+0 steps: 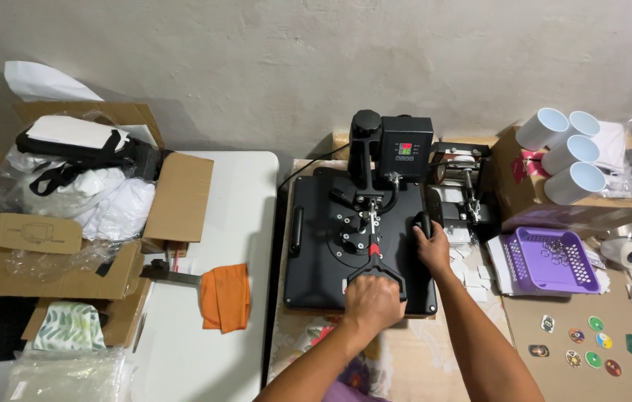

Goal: The person operates a heat press machine, pressing down the handle to apply heat and pressure. They then open the press, remove a brown sheet, and peel a small white square sticker from a backing sheet, placing it on the table among other stickers.

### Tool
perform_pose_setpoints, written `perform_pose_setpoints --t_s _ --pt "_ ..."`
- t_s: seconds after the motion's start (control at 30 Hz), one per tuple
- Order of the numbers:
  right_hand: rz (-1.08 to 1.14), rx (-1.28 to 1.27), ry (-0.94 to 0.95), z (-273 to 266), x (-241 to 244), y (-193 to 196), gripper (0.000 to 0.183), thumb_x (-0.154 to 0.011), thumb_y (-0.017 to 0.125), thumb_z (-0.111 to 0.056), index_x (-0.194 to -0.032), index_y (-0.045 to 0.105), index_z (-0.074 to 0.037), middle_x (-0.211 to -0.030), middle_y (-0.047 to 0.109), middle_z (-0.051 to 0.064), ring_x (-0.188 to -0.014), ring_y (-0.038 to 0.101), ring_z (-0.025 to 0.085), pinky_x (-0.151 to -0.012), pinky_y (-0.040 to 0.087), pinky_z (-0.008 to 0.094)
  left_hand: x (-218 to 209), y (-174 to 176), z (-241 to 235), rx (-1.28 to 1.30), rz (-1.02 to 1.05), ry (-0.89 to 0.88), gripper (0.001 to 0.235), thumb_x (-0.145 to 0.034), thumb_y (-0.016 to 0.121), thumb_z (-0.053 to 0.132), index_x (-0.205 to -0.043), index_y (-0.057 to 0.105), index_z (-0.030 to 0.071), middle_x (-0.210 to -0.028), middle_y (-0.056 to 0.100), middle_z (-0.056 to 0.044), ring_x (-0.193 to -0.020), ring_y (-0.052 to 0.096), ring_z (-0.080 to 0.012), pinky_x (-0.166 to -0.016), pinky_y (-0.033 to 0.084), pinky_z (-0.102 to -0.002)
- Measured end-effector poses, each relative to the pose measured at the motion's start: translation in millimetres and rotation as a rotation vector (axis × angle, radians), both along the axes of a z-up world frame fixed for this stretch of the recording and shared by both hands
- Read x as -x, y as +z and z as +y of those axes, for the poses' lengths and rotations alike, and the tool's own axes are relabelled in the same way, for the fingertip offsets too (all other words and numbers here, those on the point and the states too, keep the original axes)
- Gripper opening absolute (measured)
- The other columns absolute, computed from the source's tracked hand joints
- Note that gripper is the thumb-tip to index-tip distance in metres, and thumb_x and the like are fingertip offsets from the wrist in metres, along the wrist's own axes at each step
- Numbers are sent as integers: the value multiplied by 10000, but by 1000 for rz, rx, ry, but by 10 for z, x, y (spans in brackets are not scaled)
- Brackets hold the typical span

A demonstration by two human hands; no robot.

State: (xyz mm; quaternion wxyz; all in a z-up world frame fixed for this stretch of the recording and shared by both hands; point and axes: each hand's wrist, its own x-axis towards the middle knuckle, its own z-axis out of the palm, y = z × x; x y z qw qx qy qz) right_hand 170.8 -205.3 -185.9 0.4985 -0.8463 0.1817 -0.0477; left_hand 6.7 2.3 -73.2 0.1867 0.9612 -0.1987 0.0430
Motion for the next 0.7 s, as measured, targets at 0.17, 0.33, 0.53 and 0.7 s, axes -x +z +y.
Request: perform_pose_setpoints --t_s 0.17,0.33,0.53,0.7 --pt "27 -90 0 -5 5 29 504 -1071 754 -383 -1495 660 -126 -998 740 135 -661 659 244 -566 560 417 -11 -14 -28 -84 91 25 309 -924 804 383 -795 841 104 -754 800 -104 -719 800 -379 -563 616 -518" --pt "39 -116 4 33 47 121 501 -1076 755 -382 -1488 648 -118 -847 695 131 -588 624 232 -522 545 404 4 7 -10 -63 21 17 316 -910 821 376 -764 826 95 -706 778 -102 -657 775 -370 -527 589 -515" --pt "-31 -3 32 -117 -131 -237 580 -1042 772 -423 -1505 671 -89 -1195 799 139 -1056 740 277 -982 548 404 -8 18 -8 -59 4 47 335 -905 823 427 -805 855 108 -753 803 -118 -691 789 -392 -556 589 -530" --pt "-26 -45 36 -84 -118 -236 524 -1053 778 -415 -1462 682 -103 -975 738 106 -800 662 220 -802 548 391 -1 0 -21 -46 -9 94 302 -866 756 382 -778 845 107 -731 791 -135 -679 780 -416 -577 591 -536"
